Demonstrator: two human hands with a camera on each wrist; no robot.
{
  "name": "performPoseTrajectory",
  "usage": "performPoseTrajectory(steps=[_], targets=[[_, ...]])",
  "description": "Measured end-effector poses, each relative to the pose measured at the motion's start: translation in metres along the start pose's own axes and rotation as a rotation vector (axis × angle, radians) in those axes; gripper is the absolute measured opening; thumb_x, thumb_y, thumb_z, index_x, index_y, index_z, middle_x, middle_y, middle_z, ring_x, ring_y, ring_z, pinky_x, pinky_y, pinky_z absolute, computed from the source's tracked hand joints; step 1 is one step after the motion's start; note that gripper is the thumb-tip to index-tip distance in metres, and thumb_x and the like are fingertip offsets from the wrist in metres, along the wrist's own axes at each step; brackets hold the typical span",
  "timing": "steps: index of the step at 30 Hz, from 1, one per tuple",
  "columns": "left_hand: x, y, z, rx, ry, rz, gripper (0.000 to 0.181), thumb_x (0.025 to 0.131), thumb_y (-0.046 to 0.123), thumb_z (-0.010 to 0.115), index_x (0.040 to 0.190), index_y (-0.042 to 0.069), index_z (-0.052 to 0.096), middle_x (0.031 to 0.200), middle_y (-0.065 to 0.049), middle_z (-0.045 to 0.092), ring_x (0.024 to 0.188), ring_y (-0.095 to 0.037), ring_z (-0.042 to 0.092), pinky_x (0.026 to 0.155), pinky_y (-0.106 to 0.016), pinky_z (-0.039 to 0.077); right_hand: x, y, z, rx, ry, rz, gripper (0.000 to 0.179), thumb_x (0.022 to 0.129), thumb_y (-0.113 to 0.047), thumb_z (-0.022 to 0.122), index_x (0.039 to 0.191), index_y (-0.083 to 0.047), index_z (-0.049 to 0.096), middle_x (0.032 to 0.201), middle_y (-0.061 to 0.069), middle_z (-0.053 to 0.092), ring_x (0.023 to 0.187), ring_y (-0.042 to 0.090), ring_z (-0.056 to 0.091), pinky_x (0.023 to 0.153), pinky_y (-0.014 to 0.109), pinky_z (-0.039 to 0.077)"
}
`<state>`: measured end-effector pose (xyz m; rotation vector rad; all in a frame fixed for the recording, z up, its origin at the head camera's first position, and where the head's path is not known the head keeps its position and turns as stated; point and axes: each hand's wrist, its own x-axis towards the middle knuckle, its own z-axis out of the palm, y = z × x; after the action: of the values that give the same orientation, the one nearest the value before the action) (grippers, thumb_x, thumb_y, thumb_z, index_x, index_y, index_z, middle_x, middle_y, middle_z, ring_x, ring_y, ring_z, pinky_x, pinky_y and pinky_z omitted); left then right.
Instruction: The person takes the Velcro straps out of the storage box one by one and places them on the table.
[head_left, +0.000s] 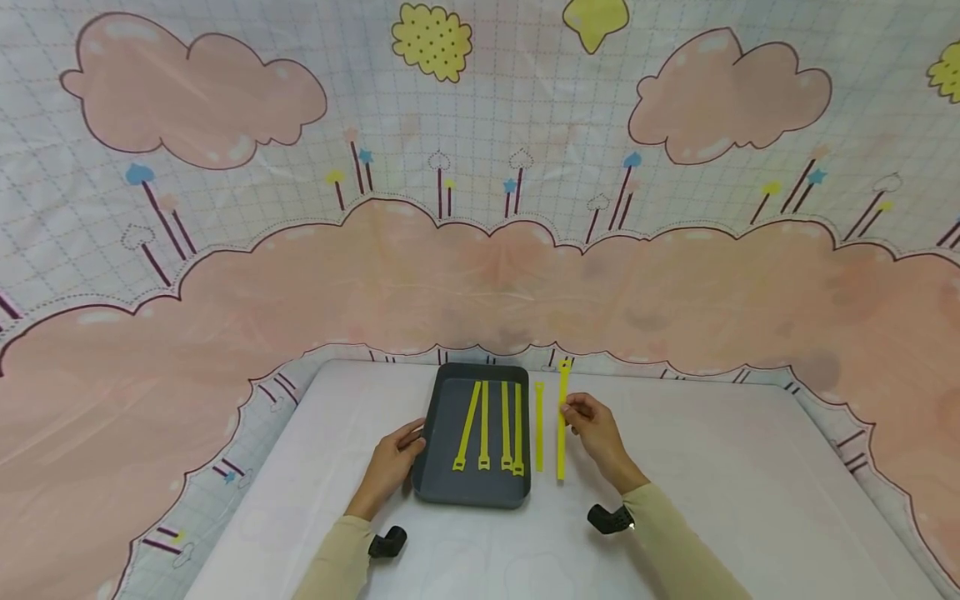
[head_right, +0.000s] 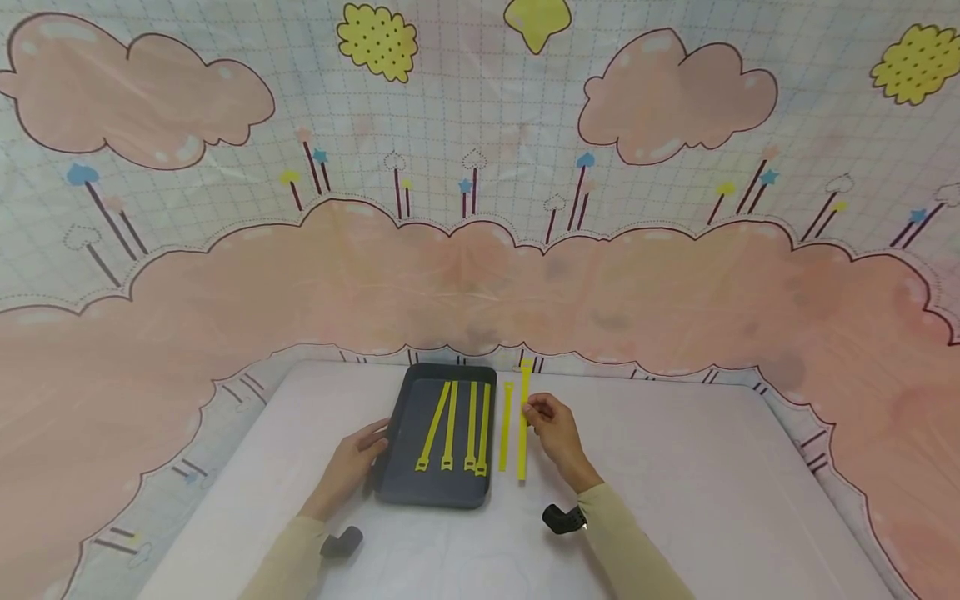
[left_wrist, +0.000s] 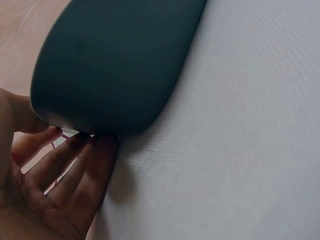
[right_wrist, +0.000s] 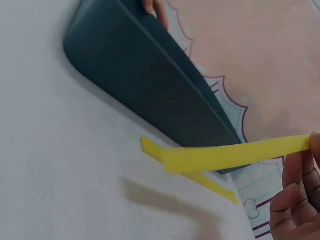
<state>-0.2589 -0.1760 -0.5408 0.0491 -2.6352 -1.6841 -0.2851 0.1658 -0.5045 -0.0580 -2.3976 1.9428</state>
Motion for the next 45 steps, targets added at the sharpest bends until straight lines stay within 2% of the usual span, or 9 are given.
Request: performPoseTrajectory(steps=[13, 27, 34, 41, 45], targets=[[-0.002, 0.003, 0.001, -0.011, 0.000, -0.002, 0.043, 0.098, 0.012, 0.058, 0.140, 0.009, 0.055, 0.133, -0.022, 0.061, 0.123, -0.035, 0.061, 0.101, -0.047, 0.050, 0.014, 0.019, 0.003, -0.038, -0.008, 0.037, 0.016, 0.098, -0.011, 0.060, 0.108, 0.001, 0.060, 0.088, 0.005, 0.066, 0.077, 0.012, 0.059, 0.064, 0.025, 0.048], [-0.002, 0.002, 0.000, -0.010, 0.006, -0.007, 0.042, 0.098, 0.013, 0.058, 0.140, 0.010, 0.055, 0.133, -0.022, 0.062, 0.122, -0.035, 0.061, 0.099, -0.047, 0.051, 0.022, 0.029, 0.001, -0.092, -0.061, 0.000, 0.019, 0.097, -0.011, 0.062, 0.107, 0.005, 0.060, 0.091, 0.013, 0.067, 0.076, 0.014, 0.059, 0.059, 0.024, 0.046], [-0.002, 0.002, 0.001, -0.028, 0.001, -0.014, 0.042, 0.098, 0.013, 0.058, 0.140, 0.010, 0.055, 0.133, -0.022, 0.062, 0.122, -0.034, 0.061, 0.098, -0.046, 0.052, 0.026, 0.036, 0.001, -0.106, -0.060, -0.070, 0.015, 0.095, -0.013, 0.064, 0.100, 0.001, 0.063, 0.083, 0.004, 0.065, 0.071, 0.010, 0.056, 0.058, 0.021, 0.045], [-0.001, 0.000, 0.001, -0.027, 0.001, -0.003, 0.042, 0.098, 0.013, 0.058, 0.139, 0.010, 0.056, 0.132, -0.022, 0.062, 0.121, -0.034, 0.062, 0.098, -0.046, 0.052, 0.031, 0.035, 0.002, -0.174, -0.060, 0.005, 0.015, 0.094, -0.009, 0.064, 0.104, 0.002, 0.066, 0.087, 0.008, 0.066, 0.075, 0.012, 0.056, 0.061, 0.021, 0.047], [-0.001, 0.000, 0.001, -0.023, 0.008, -0.008, 0.042, 0.097, 0.013, 0.059, 0.139, 0.010, 0.057, 0.132, -0.022, 0.063, 0.121, -0.034, 0.062, 0.098, -0.047, 0.052, 0.034, 0.035, 0.003, -0.223, -0.069, 0.015, 0.015, 0.094, -0.008, 0.064, 0.104, 0.003, 0.066, 0.086, 0.008, 0.065, 0.073, 0.012, 0.055, 0.060, 0.021, 0.046]])
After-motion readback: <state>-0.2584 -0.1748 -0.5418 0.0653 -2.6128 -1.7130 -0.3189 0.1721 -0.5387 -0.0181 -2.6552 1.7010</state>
